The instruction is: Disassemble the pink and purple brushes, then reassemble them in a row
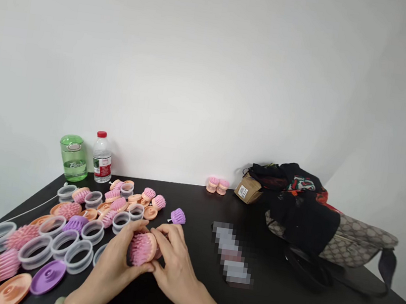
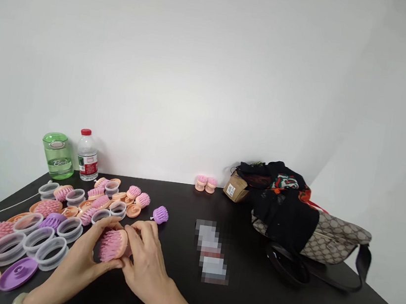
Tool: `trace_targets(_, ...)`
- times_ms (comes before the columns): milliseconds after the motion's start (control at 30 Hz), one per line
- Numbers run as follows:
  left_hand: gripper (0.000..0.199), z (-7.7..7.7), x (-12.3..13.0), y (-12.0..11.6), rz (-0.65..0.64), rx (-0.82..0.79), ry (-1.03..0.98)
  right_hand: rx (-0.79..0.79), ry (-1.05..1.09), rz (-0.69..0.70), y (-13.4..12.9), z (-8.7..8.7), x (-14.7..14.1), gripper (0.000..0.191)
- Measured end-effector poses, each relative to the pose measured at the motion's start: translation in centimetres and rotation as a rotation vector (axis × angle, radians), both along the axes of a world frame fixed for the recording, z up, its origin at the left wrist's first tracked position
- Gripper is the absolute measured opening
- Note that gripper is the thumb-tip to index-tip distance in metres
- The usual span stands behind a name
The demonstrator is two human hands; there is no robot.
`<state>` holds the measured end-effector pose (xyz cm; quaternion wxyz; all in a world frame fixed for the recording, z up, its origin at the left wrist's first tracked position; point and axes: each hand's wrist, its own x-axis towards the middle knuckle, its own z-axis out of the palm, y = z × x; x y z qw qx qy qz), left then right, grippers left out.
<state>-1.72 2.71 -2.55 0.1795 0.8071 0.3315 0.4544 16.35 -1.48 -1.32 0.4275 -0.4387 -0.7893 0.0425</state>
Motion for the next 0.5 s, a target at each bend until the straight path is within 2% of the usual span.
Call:
trace_targets(100,0.068,-0.15,-0.02,0.11,-0.002,0.049,0.009,-0.028,0.045,0.000,0.36,-0.37,-0.09,0.053)
trace_targets(367,0.058,0.61,0.09,-0.03,-0.006,0.082,0.023,-0.055,0.177,-0.006,0.95,-0.82,0.00,0.058)
trace_targets(500,0.056,0.49,0.05,0.08,-0.013,0.088,0.016,-0.027,0.155,0.001,0.93,-0.96,-0.05,0.047)
